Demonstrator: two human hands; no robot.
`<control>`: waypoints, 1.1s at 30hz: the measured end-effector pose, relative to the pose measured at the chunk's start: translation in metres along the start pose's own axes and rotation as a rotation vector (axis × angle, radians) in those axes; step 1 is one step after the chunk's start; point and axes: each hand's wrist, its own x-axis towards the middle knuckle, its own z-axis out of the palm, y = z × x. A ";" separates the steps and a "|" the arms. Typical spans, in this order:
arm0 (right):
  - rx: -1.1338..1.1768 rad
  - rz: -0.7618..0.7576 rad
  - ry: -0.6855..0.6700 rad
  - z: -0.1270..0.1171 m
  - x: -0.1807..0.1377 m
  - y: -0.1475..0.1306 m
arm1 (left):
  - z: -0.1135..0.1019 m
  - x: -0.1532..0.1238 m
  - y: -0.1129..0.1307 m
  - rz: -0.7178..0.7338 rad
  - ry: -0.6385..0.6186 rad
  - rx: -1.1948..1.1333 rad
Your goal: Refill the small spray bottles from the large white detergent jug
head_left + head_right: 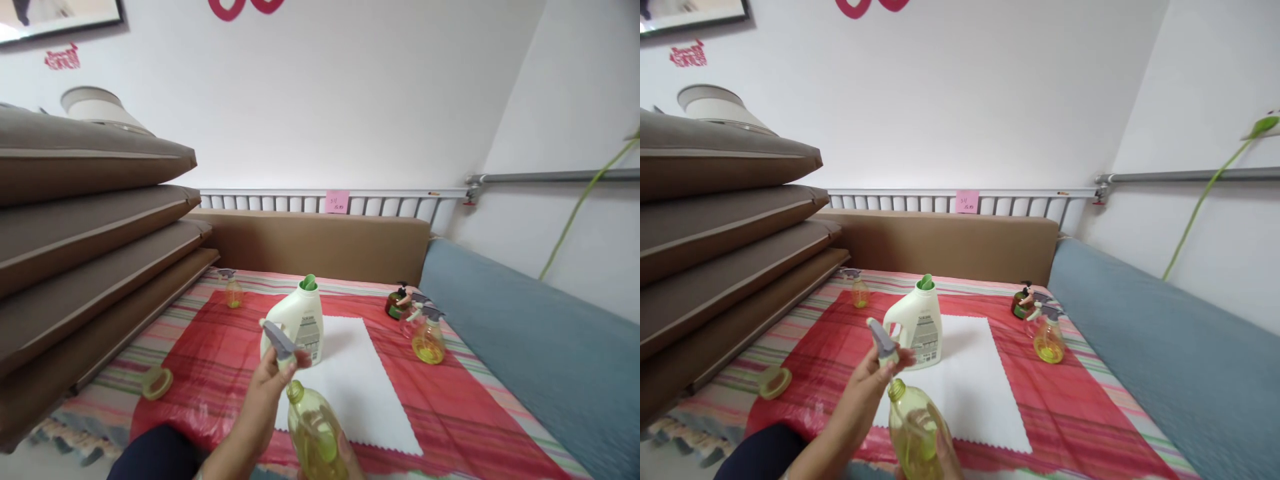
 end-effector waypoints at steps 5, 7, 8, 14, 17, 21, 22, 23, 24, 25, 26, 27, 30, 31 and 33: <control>0.050 0.040 0.001 0.001 -0.002 -0.001 | -0.002 0.004 0.013 0.134 0.094 -0.193; 0.059 0.030 0.025 0.000 -0.003 -0.002 | 0.000 0.001 0.019 0.165 0.112 -0.232; 0.061 0.022 0.037 0.000 -0.003 -0.002 | 0.002 -0.001 0.022 0.188 0.124 -0.238; 0.066 0.028 0.040 -0.001 -0.002 -0.001 | 0.009 -0.008 0.030 0.279 0.190 -0.177; 0.058 0.018 0.028 -0.003 -0.001 0.001 | 0.007 -0.008 0.025 0.156 0.152 -0.060; 0.049 0.016 0.003 -0.006 0.000 0.000 | 0.001 -0.005 0.018 0.171 0.174 0.052; 0.047 0.008 0.003 -0.007 0.000 -0.001 | -0.001 -0.004 0.017 0.195 0.174 0.117; 0.045 0.003 0.003 -0.007 -0.001 -0.001 | -0.002 -0.003 0.016 0.198 0.167 0.191; 0.040 0.009 -0.001 -0.007 -0.001 -0.002 | -0.004 -0.002 0.016 0.184 0.161 0.258; 0.036 0.019 -0.008 -0.006 -0.001 -0.003 | -0.005 0.000 0.015 0.169 0.155 0.312; 0.035 0.027 -0.015 -0.005 -0.001 -0.004 | -0.006 0.003 0.015 0.165 0.152 0.352; 0.036 0.028 -0.021 -0.004 0.000 -0.005 | -0.006 0.006 0.015 0.180 0.158 0.379; 0.036 -0.038 -0.012 0.000 0.003 -0.005 | -0.009 0.020 0.019 0.265 0.175 0.413; 0.032 -0.068 -0.007 0.001 0.004 -0.005 | -0.011 0.025 0.021 0.273 0.176 0.392; 0.025 -0.091 -0.005 0.002 0.007 -0.004 | -0.013 0.035 0.025 0.265 0.175 0.329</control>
